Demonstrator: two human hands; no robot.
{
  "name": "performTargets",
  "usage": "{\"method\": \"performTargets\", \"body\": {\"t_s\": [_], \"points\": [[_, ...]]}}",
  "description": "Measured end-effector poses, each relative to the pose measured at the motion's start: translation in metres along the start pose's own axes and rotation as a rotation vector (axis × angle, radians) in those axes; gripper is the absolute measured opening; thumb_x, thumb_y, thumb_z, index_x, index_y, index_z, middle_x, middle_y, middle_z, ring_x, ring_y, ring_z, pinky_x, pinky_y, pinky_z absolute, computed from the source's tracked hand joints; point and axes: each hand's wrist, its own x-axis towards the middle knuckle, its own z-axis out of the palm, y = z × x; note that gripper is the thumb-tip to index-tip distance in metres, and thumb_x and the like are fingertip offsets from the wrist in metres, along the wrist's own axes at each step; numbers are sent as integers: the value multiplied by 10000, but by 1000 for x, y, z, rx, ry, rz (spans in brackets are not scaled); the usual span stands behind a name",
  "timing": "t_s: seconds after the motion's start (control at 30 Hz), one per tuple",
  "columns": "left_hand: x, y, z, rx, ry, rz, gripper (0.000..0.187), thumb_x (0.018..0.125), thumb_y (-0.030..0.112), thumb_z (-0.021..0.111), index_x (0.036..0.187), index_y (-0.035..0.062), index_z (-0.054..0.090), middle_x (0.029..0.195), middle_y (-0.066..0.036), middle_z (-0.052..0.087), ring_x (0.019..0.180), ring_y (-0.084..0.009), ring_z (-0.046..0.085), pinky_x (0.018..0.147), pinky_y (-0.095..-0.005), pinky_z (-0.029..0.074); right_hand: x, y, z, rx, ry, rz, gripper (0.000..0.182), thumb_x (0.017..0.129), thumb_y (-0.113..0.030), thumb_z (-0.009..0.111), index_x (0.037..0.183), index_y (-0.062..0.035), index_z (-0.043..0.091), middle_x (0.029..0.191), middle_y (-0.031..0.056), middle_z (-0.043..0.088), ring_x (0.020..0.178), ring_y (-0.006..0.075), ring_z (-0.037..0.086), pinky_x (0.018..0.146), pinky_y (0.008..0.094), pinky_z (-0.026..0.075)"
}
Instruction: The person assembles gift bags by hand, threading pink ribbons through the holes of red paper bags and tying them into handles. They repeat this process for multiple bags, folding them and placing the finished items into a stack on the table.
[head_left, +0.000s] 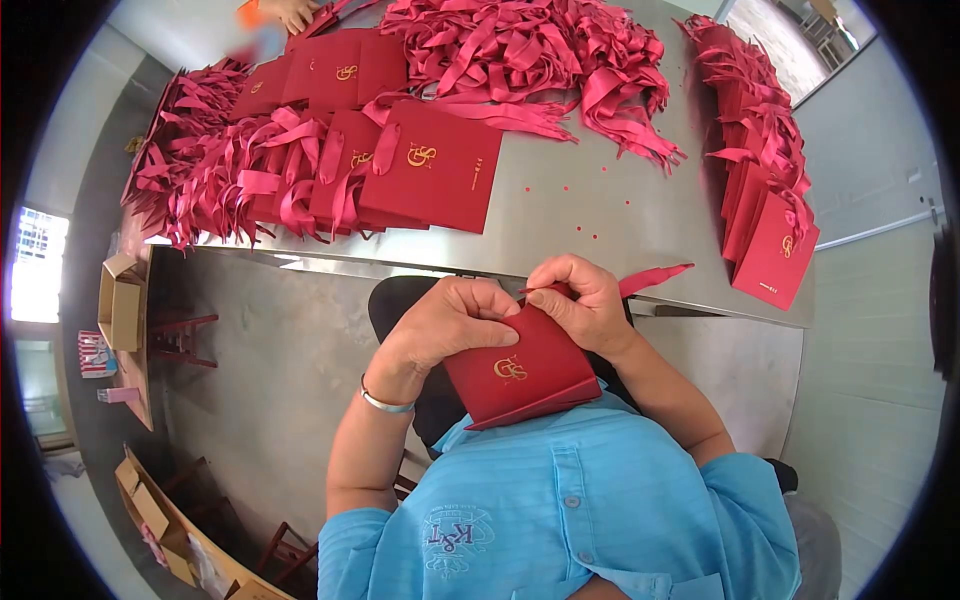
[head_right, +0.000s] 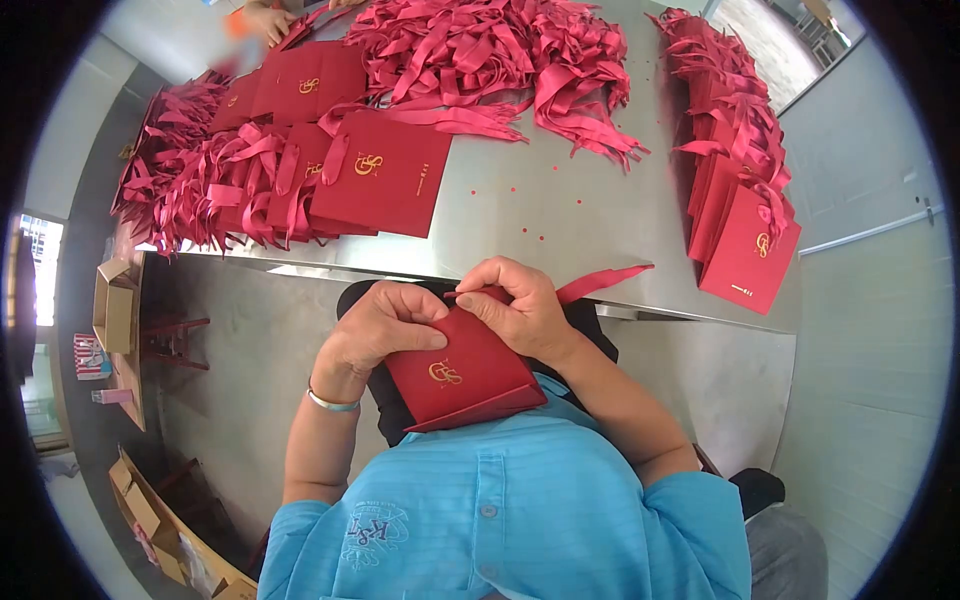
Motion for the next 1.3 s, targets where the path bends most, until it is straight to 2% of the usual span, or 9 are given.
{"method": "performTargets", "body": {"t_s": [0.13,0.37,0.43,0.47,0.53,0.6,0.77,1.07,1.3], "points": [[1,-5,2,15,21,45,142,767,-85,694,877,3,679,809,-3,681,699,-45,610,646,-195,481,0,-3,1,-49,-4,-20,101,892,-41,695,948,-17,614,911,50,662,822,94,600,739,233,488],[0,-10,5,273,87,174,39,823,-12,687,838,-4,651,748,38,625,664,-6,536,572,-181,425,1,-5,3,-60,10,-5,102,885,-28,695,950,-13,617,934,63,669,828,106,613,746,248,500],[0,-11,6,301,91,177,39,831,-1,684,829,-2,645,733,47,610,653,-2,519,561,-179,415,6,-19,2,-200,75,-171,115,855,-17,711,931,-9,626,931,96,674,805,144,634,716,258,507],[0,-11,6,312,109,194,43,832,2,685,826,-4,643,725,50,605,645,1,515,555,-179,411,7,-29,1,-203,70,-170,115,855,-17,711,931,-9,626,931,96,674,805,144,634,716,258,507],[0,-12,7,313,132,214,47,833,5,686,823,-7,641,717,52,601,637,3,510,549,-178,406,7,-50,-4,-530,49,-343,128,807,1,731,895,-16,640,852,112,676,718,191,646,630,279,510],[-1,-12,6,438,178,230,28,842,-1,657,861,-19,649,728,49,604,648,5,512,556,-179,407,2,-58,-5,-566,-9,-342,142,778,7,745,871,-24,642,800,107,668,661,201,637,579,287,499],[-3,-13,-2,330,72,229,98,855,-9,607,936,-29,659,746,45,604,668,3,511,570,-185,411,-8,-56,3,-623,-100,-379,197,689,35,772,804,-39,629,694,84,647,525,193,598,462,290,455],[-7,-9,4,433,137,249,149,850,-23,587,966,-35,680,722,56,590,653,9,479,553,-185,396,-2,-62,14,-727,-67,-310,176,683,49,733,749,-54,606,638,49,565,523,196,557,464,311,417],[-5,-10,4,469,148,255,163,847,-27,583,976,-37,683,710,56,604,635,17,482,534,-177,391,-2,-68,20,-777,-37,-214,174,694,32,725,726,-56,578,644,61,571,530,220,569,468,333,446]]}}
